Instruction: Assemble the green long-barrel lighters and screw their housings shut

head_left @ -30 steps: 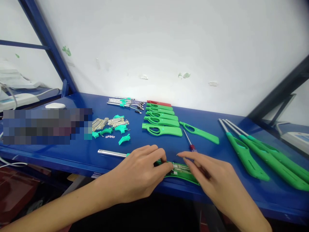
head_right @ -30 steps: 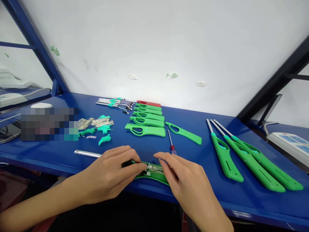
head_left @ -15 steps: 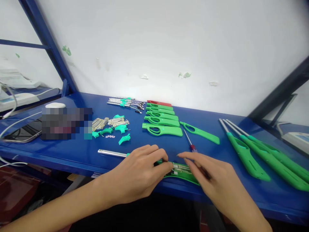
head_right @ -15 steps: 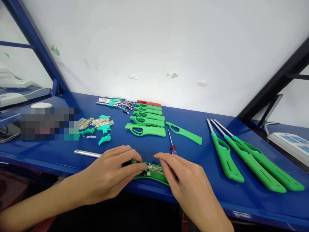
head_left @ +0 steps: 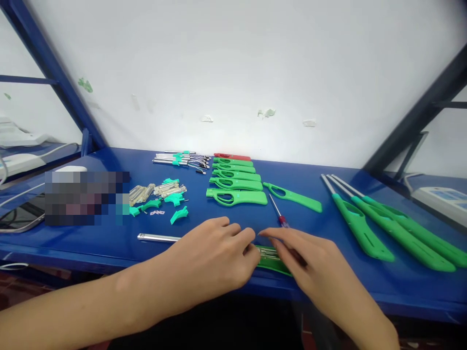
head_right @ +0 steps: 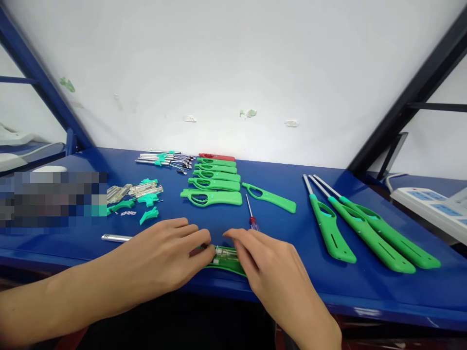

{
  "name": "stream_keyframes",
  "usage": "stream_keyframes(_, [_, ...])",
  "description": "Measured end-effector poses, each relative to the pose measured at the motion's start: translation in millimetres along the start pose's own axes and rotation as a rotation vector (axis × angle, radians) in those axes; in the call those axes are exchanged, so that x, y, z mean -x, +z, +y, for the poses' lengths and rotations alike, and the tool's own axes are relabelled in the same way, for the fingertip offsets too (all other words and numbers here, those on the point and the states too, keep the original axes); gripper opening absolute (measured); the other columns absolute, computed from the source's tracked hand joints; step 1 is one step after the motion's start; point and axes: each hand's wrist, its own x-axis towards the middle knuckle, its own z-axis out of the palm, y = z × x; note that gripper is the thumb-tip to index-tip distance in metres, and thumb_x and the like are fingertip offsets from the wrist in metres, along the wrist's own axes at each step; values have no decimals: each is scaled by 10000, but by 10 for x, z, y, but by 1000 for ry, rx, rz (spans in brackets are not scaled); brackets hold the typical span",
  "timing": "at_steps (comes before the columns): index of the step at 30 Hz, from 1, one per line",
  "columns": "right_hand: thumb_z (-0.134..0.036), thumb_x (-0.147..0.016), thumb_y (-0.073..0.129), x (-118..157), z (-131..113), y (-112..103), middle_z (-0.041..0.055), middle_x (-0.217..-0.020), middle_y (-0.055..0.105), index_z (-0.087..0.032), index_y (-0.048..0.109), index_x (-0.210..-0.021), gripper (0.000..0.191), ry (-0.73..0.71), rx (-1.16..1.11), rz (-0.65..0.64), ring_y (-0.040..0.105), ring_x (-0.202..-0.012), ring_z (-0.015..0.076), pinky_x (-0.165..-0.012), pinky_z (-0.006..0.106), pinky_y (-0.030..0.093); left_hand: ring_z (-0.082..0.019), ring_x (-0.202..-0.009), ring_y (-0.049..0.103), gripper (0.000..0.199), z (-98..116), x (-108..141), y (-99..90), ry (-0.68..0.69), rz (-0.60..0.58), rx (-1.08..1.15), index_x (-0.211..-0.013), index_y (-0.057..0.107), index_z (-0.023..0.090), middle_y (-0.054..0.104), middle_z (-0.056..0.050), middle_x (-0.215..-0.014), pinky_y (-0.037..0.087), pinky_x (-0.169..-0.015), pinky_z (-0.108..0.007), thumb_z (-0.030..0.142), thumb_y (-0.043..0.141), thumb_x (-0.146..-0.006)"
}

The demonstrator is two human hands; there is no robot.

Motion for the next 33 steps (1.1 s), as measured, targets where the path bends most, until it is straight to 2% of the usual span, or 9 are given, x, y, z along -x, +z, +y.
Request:
stream_keyframes(5, [-252,-1119,480,0,-14,13,-25,-1137,824,-364,695,-1276,289,8,10,-5,824,-935,218,-870,361,647,-207,-597,599,101,-7,-29,17,21,14,-32,-893,687,166,634,-9,-774,455,-572,-377,69,714,-901])
stream_keyframes(10, [-248,-1123,474,5,-20,7,-11,-1124,819,-363,686,-1329,317,3,10,-4,820,-939,219,-856,356,644,-206,-591,597,90,1,-40,1,36,17,-29,-918,682,161,655,-13,-796,461,-555,-374,74,702,-912])
stream_keyframes(15, [-251,-1126,477,1,-17,-2,-4,-1176,813,-362,671,-1354,319,-2,7,-27,814,-974,216,-915,370,636,-203,-591,566,86,24,-33,-7,76,12,-46,-901,681,150,613,-17,-782,441,-539,-369,92,648,-955])
stream_keyframes(22, [-242,-1134,435,-5,-44,-12,14,-1181,811,-310,688,-1279,300,3,7,-32,814,-986,217,-915,366,637,-203,-618,536,133,28,-8,-4,154,-44,-71,-927,668,155,578,-24,-824,368,-507,-372,83,578,-993])
stream_keyframes(28, [-243,-1122,482,-1,-22,-20,14,-1170,812,-314,687,-1326,298,-15,17,-32,815,-974,211,-884,351,642,-195,-605,560,96,-34,-53,-11,112,-56,-56,-946,653,157,609,-25,-803,359,-501,-354,74,611,-970])
stream_keyframes(33, [-249,-1124,474,-6,-25,-15,30,-1160,823,-294,713,-1302,301,-13,36,-10,819,-938,200,-841,315,642,-228,-734,662,252,-80,86,-28,12,-60,69,-1092,663,144,707,-71,-979,481,-617,-358,-7,588,-905])
